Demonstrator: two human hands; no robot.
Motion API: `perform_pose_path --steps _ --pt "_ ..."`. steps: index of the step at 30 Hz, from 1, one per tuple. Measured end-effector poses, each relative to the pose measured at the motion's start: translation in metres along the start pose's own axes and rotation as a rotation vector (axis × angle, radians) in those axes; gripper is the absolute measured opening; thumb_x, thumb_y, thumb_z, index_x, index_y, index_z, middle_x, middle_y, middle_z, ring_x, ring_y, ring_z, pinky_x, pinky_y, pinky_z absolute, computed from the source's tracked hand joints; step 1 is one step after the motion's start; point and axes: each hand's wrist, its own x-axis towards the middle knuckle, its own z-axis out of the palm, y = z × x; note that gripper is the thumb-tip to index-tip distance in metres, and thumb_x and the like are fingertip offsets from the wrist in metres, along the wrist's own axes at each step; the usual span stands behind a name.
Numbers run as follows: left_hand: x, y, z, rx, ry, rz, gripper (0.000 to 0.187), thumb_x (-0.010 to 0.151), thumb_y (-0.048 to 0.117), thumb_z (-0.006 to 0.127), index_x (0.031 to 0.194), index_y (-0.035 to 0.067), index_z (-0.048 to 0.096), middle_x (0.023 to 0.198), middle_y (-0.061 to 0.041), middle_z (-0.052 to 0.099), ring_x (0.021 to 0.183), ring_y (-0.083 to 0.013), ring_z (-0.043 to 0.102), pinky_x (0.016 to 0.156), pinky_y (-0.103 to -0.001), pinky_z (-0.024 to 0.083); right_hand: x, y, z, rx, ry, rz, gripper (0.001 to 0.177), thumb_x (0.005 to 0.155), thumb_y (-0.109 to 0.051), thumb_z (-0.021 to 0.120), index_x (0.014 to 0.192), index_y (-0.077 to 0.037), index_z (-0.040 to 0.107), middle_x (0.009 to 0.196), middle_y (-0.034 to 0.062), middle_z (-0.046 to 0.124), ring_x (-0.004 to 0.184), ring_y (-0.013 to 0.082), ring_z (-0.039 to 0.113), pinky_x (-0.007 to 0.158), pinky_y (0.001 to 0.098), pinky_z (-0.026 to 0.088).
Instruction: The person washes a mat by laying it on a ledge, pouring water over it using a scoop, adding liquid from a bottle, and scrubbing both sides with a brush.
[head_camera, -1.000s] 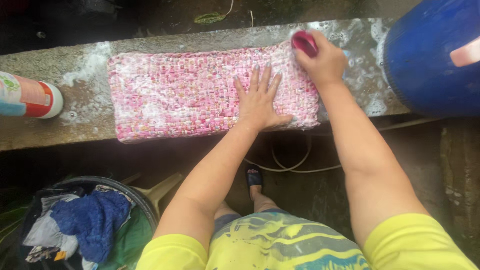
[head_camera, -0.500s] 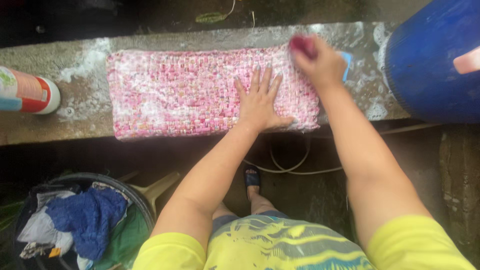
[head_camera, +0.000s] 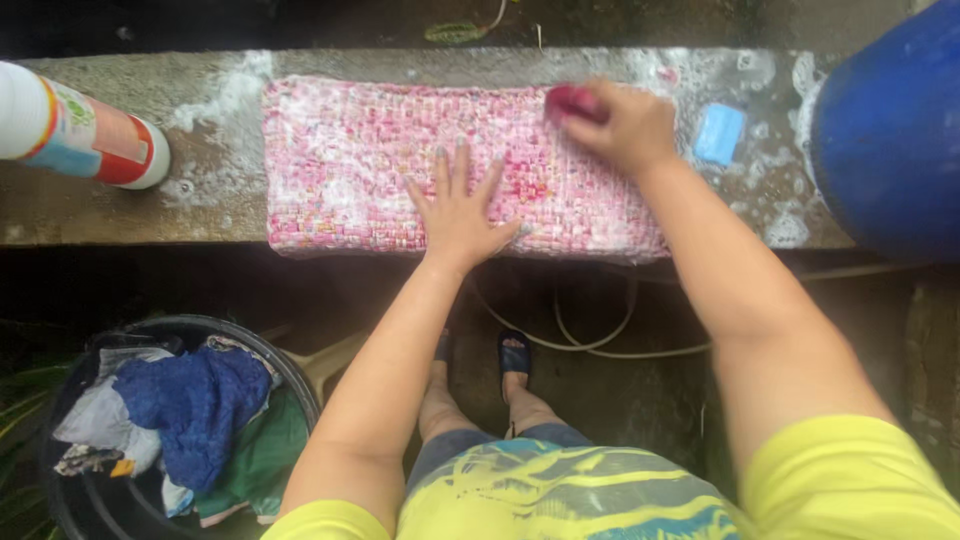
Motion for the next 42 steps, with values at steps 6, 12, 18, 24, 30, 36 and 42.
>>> perform_pose_path --steps 6,12,18,24,30,36,42 --pt "-0.011 -0.054 0.023 -0.249 0.187 0.185 0.084 0.078 0.056 0.072 0.154 0.03 0.047 0.169 -0.017 0.022 0.159 -0.0416 0.016 0.122 -0.074 0.01 -0.009 -0.041 0.016 -0.017 -0.013 0.068 0.039 0.091 -0.053 0.085 0.112 -0.022 0.077 0.087 0.0047 0.078 0.068 0.0249 0.073 0.06 0.0389 0.057" --pt "-0.056 -0.111 -0.033 -0.05 0.409 -0.284 0.068 0.074 0.046 0.086 0.135 0.024 0.065 0.162 -0.03 0.018 0.15 -0.0483 0.014 0.114 -0.075 0.007 -0.009 -0.099 0.024 0.167 -0.292 -0.321 0.033 0.088 -0.05 0.085 0.11 -0.026 0.08 0.084 0.0017 0.077 0.068 0.0207 0.074 0.062 0.0347 0.058" --pt "-0.067 -0.158 -0.042 -0.014 0.638 -0.39 0.055 0.082 0.027 0.082 0.136 0.028 0.069 0.149 -0.025 0.035 0.136 -0.0447 0.035 0.11 -0.061 0.031 0.084 -0.092 0.063 -0.138 -0.036 0.007 0.042 0.089 -0.056 0.082 0.108 -0.018 0.078 0.088 0.005 0.078 0.075 0.0264 0.075 0.067 0.0419 0.059" --pt "-0.072 -0.202 -0.056 -0.166 0.588 -0.49 0.054 0.081 0.02 0.079 0.135 0.024 0.069 0.118 -0.017 0.048 0.114 -0.0395 0.045 0.096 -0.054 0.043 0.007 -0.201 0.068 0.048 -0.258 -0.368 0.04 0.084 -0.05 0.082 0.114 -0.023 0.081 0.074 0.0018 0.074 0.065 0.0228 0.071 0.06 0.0392 0.056" --pt "-0.078 -0.221 -0.054 -0.335 0.589 -0.408 0.059 0.077 0.019 0.08 0.134 0.015 0.067 0.11 -0.019 0.053 0.107 -0.0404 0.051 0.094 -0.049 0.046 0.138 -0.194 0.126 0.024 0.06 -0.228 0.04 0.086 -0.048 0.089 0.112 -0.019 0.079 0.081 0.0058 0.076 0.068 0.0233 0.074 0.064 0.037 0.06" --pt "-0.091 -0.24 -0.056 -0.444 0.671 -0.334 0.034 0.085 0.005 0.069 0.119 0.009 0.069 0.101 -0.019 0.064 0.096 -0.0398 0.062 0.085 -0.048 0.051 0.048 -0.295 0.126 0.108 -0.14 -0.376 0.035 0.08 -0.037 0.086 0.112 -0.023 0.081 0.073 0.0075 0.073 0.062 0.0263 0.072 0.061 0.0406 0.058" --pt "-0.097 -0.249 -0.061 -0.574 0.673 -0.273 0.013 0.082 0.003 0.067 0.094 0.004 0.064 0.091 -0.018 0.066 0.085 -0.0387 0.065 0.075 -0.047 0.052 0.152 -0.289 0.161 0.177 -0.101 -0.397 0.026 0.096 -0.046 0.085 0.106 -0.023 0.079 0.087 0.0062 0.077 0.072 0.0256 0.074 0.066 0.0398 0.059"
